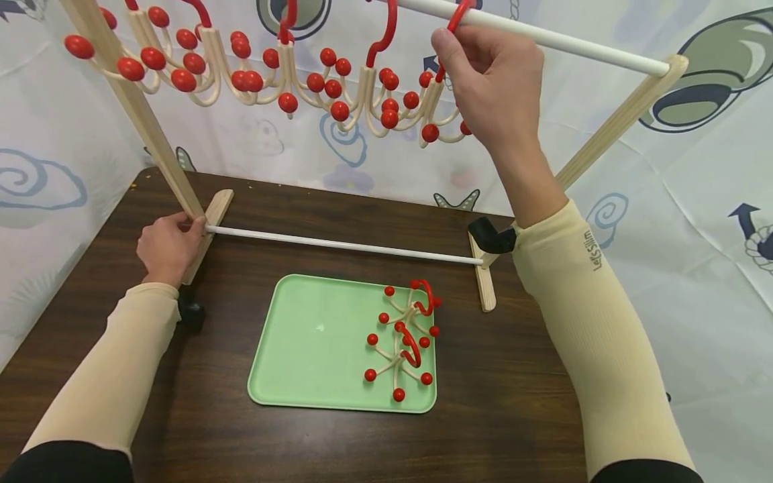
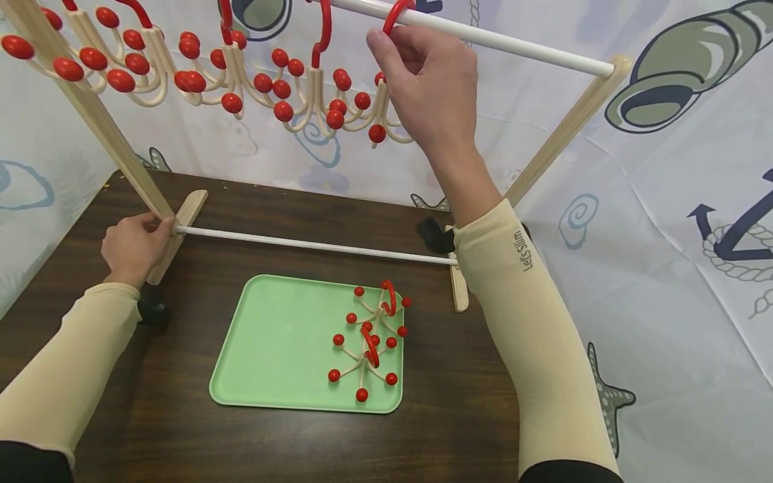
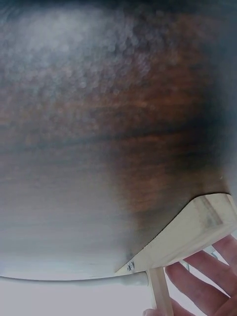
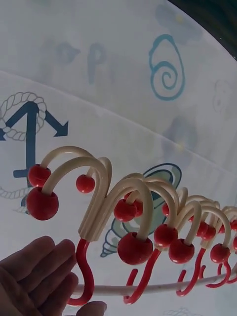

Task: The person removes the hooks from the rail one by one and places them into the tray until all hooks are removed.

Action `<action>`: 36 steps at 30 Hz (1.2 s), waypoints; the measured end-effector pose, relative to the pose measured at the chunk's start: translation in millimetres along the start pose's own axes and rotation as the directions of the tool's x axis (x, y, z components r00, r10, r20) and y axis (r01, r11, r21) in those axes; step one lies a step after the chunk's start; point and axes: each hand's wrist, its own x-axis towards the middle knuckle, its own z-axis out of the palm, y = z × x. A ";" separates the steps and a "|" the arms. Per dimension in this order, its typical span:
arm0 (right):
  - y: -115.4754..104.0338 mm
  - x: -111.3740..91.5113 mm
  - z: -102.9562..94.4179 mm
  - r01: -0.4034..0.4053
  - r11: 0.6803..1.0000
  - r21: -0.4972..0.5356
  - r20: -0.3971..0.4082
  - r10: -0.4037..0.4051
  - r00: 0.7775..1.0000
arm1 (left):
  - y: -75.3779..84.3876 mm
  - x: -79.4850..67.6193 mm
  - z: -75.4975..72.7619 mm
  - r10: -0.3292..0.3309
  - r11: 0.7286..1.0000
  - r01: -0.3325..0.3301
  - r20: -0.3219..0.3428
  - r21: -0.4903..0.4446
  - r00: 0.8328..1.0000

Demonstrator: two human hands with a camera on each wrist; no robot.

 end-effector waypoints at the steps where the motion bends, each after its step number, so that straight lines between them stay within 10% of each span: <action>1: 0.3 1.2 0.6 0.002 1.000 -0.017 0.000 -0.002 1.000 | 0.3 -0.2 -0.1 -0.003 1.000 0.003 0.003 -0.001 1.000; 36: -7.2 -23.3 -64.0 -0.054 0.963 0.263 -0.267 0.127 0.955 | 3.9 1.8 1.7 -0.003 1.000 0.003 -0.004 -0.019 1.000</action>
